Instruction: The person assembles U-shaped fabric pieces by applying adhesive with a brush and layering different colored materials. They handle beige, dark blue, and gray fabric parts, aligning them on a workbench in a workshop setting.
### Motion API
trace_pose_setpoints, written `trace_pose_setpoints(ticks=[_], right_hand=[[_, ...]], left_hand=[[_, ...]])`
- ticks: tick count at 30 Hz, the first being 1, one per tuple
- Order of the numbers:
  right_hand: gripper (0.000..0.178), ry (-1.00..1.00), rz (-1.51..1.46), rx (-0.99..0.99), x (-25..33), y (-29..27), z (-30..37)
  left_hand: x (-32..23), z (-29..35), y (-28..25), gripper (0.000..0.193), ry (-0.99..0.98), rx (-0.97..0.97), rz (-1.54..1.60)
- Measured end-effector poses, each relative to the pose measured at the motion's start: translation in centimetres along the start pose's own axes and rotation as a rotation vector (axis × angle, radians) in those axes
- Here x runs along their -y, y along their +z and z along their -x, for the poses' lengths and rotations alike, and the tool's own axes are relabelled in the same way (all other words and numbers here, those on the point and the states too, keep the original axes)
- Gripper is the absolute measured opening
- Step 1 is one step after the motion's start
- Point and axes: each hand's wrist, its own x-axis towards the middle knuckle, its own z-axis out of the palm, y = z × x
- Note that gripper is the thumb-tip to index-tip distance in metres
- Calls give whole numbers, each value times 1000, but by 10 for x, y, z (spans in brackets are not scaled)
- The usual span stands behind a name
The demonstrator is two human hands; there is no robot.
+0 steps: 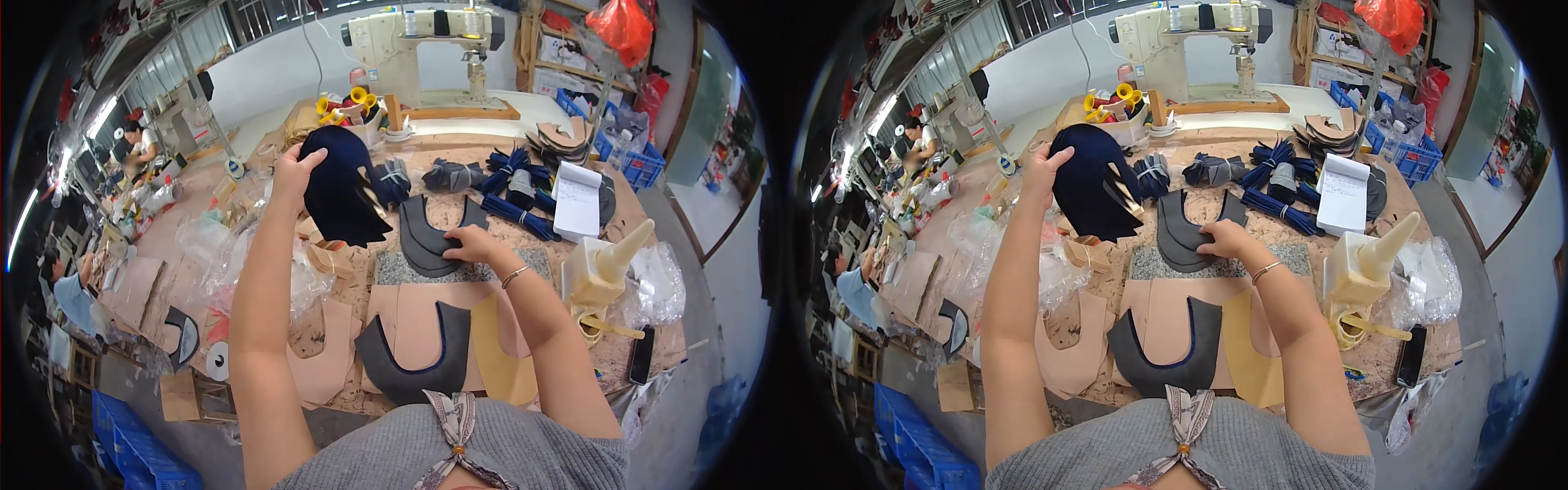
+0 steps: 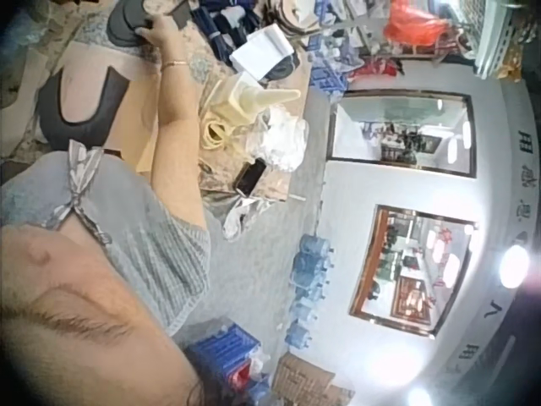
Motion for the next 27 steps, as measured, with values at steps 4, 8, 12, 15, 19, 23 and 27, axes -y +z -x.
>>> trace_pose_setpoints(ticks=[4, 8, 12, 15, 19, 23, 27], right_hand=[[33, 45, -16, -126, 0, -8, -7], [34, 64, -286, -398, 4, -32, -16], [56, -59, -261, -93, 13, -40, -8], [80, -177, 14, 235, 23, -28, 5], [77, -169, -88, 113, 9, -9, 14], [66, -110, -257, 75, 0, -6, 12], [50, 203, -399, 47, 5, -17, 0]], left_hand=[[11, 4, -5, 24, -67, -1, 54], [25, -2, -7, 24, -62, 21, 86], [32, -3, -7, 25, -48, 35, 50], [33, -1, -3, 27, -91, 32, 69], [41, -5, -4, 28, -109, 74, 79], [44, -4, -3, 29, -122, 85, 58], [45, 2, 0, 28, -117, 66, 40]])
